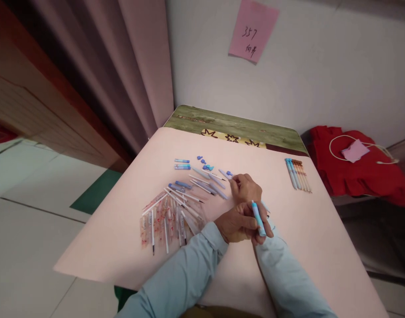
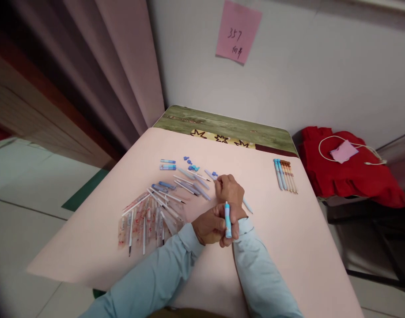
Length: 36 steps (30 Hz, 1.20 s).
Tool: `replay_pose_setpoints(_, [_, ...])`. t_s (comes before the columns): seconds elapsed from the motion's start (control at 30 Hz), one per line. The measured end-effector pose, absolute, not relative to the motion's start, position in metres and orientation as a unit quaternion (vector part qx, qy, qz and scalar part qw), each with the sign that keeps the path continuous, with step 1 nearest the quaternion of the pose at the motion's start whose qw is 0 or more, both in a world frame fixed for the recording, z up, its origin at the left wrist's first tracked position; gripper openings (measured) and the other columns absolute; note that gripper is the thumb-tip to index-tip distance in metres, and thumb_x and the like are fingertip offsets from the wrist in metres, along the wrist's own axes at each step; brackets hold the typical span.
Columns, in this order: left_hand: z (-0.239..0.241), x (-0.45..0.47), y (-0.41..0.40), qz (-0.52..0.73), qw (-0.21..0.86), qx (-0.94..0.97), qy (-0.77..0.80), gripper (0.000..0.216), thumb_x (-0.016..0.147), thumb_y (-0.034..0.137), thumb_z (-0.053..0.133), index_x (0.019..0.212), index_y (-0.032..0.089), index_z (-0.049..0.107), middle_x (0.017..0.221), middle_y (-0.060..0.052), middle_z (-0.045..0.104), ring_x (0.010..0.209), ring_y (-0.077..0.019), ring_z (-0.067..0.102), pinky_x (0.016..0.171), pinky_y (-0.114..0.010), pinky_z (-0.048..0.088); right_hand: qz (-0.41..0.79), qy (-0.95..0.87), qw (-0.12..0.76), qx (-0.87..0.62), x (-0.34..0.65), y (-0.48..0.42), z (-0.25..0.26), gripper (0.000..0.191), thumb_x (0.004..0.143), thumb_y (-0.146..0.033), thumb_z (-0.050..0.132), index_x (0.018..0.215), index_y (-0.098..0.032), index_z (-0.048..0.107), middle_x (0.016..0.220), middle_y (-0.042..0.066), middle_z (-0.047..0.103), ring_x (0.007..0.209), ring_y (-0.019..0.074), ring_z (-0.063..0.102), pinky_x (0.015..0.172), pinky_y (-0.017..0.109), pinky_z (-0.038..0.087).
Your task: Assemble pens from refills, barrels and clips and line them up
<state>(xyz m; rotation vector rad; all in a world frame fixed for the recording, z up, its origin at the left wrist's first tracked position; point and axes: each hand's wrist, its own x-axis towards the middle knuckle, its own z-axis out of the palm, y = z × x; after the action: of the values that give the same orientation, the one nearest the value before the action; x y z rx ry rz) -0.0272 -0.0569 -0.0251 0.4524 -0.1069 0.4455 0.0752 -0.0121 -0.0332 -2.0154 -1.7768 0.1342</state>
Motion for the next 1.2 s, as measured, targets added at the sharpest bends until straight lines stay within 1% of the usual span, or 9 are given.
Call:
replay_pose_setpoints(0.17, [-0.027, -0.028, -0.057, 0.211, 0.951, 0.22, -0.058, 0.041, 0.065, 0.037, 0.086, 0.085, 0.016, 0.058, 0.073, -0.007, 0.073, 0.049, -0.0149, 0.064, 0.038, -0.017, 0.041, 0.036, -0.649, 0.266, -0.712, 0.074, -0.008, -0.031, 0.023, 0.092, -0.041, 0.055, 0.098, -0.025, 0.071, 0.097, 0.001, 0.067, 0.074, 0.0129, 0.06, 0.062, 0.025, 0.037])
replay_pose_setpoints(0.27, [-0.027, -0.029, -0.057, 0.209, 0.949, 0.225, -0.07, 0.041, 0.065, 0.037, 0.086, 0.084, 0.016, 0.057, 0.071, -0.007, 0.072, 0.047, -0.0149, 0.064, 0.037, -0.017, 0.039, 0.033, -0.704, 0.255, -0.663, 0.069, 0.003, -0.023, 0.024, 0.096, -0.037, 0.05, 0.101, -0.027, 0.072, 0.101, 0.0, 0.068, 0.081, 0.0129, 0.062, 0.067, 0.025, 0.039])
replay_pose_setpoints(0.37, [-0.026, -0.031, -0.057, 0.199, 0.946, 0.238, -0.087, 0.042, 0.065, 0.04, 0.086, 0.082, 0.015, 0.056, 0.07, -0.007, 0.072, 0.045, -0.015, 0.063, 0.036, -0.017, 0.04, 0.03, -0.769, 0.197, -0.607, 0.063, 0.017, -0.013, 0.025, 0.099, -0.033, 0.047, 0.102, -0.027, 0.071, 0.103, 0.002, 0.068, 0.087, 0.014, 0.062, 0.069, 0.025, 0.039])
replay_pose_setpoints(0.57, [-0.027, -0.033, -0.055, 0.199, 0.943, 0.244, -0.106, 0.04, 0.067, 0.04, 0.084, 0.082, 0.016, 0.056, 0.072, -0.007, 0.072, 0.046, -0.0147, 0.064, 0.037, -0.018, 0.043, 0.01, -0.822, 0.059, -0.567, 0.051, 0.039, -0.002, 0.027, 0.099, -0.028, 0.045, 0.097, -0.023, 0.072, 0.099, 0.005, 0.068, 0.081, 0.0166, 0.064, 0.063, 0.027, 0.035])
replay_pose_setpoints(0.87, [-0.031, -0.034, -0.054, 0.207, 0.941, 0.238, -0.118, 0.036, 0.07, 0.037, 0.082, 0.083, 0.016, 0.055, 0.073, -0.006, 0.072, 0.047, -0.0139, 0.064, 0.039, -0.017, 0.041, -0.009, -0.84, -0.032, -0.541, 0.037, 0.051, 0.005, 0.03, 0.097, -0.022, 0.043, 0.092, -0.015, 0.072, 0.095, 0.014, 0.069, 0.077, 0.0211, 0.067, 0.064, 0.029, 0.037])
replay_pose_setpoints(0.97, [-0.03, -0.034, -0.054, 0.206, 0.941, 0.247, -0.105, 0.039, 0.068, 0.039, 0.083, 0.081, 0.016, 0.055, 0.073, -0.006, 0.072, 0.046, -0.0141, 0.063, 0.039, -0.018, 0.04, -0.013, -0.824, 0.016, -0.566, 0.041, 0.047, 0.005, 0.028, 0.097, -0.025, 0.044, 0.093, -0.016, 0.07, 0.096, 0.012, 0.069, 0.075, 0.0192, 0.065, 0.062, 0.028, 0.035])
replay_pose_setpoints(1.07, [-0.029, -0.034, -0.056, 0.216, 0.942, 0.245, -0.083, 0.042, 0.065, 0.04, 0.086, 0.082, 0.016, 0.057, 0.071, -0.006, 0.071, 0.046, -0.0147, 0.062, 0.038, -0.018, 0.039, -0.014, -0.766, 0.163, -0.622, 0.054, 0.029, 0.005, 0.022, 0.093, -0.03, 0.047, 0.094, -0.019, 0.066, 0.098, 0.008, 0.068, 0.075, 0.0169, 0.062, 0.062, 0.026, 0.036])
replay_pose_setpoints(1.13, [-0.026, -0.033, -0.056, 0.244, 0.942, 0.221, -0.059, 0.041, 0.064, 0.038, 0.087, 0.085, 0.015, 0.059, 0.068, -0.005, 0.069, 0.047, -0.0135, 0.062, 0.04, -0.018, 0.041, 0.01, -0.703, 0.265, -0.66, 0.065, 0.009, 0.004, 0.015, 0.089, -0.029, 0.05, 0.09, -0.02, 0.062, 0.091, 0.004, 0.068, 0.07, 0.0151, 0.06, 0.062, 0.026, 0.037])
replay_pose_setpoints(1.2, [-0.021, -0.031, -0.056, 0.295, 0.942, 0.162, -0.018, 0.039, 0.065, 0.032, 0.087, 0.088, 0.014, 0.063, 0.068, -0.003, 0.067, 0.051, -0.0105, 0.061, 0.045, -0.016, 0.045, 0.058, -0.633, 0.326, -0.7, 0.076, -0.015, 0.001, 0.012, 0.086, -0.028, 0.05, 0.088, -0.021, 0.059, 0.074, -0.001, 0.064, 0.06, 0.0138, 0.056, 0.058, 0.025, 0.037])
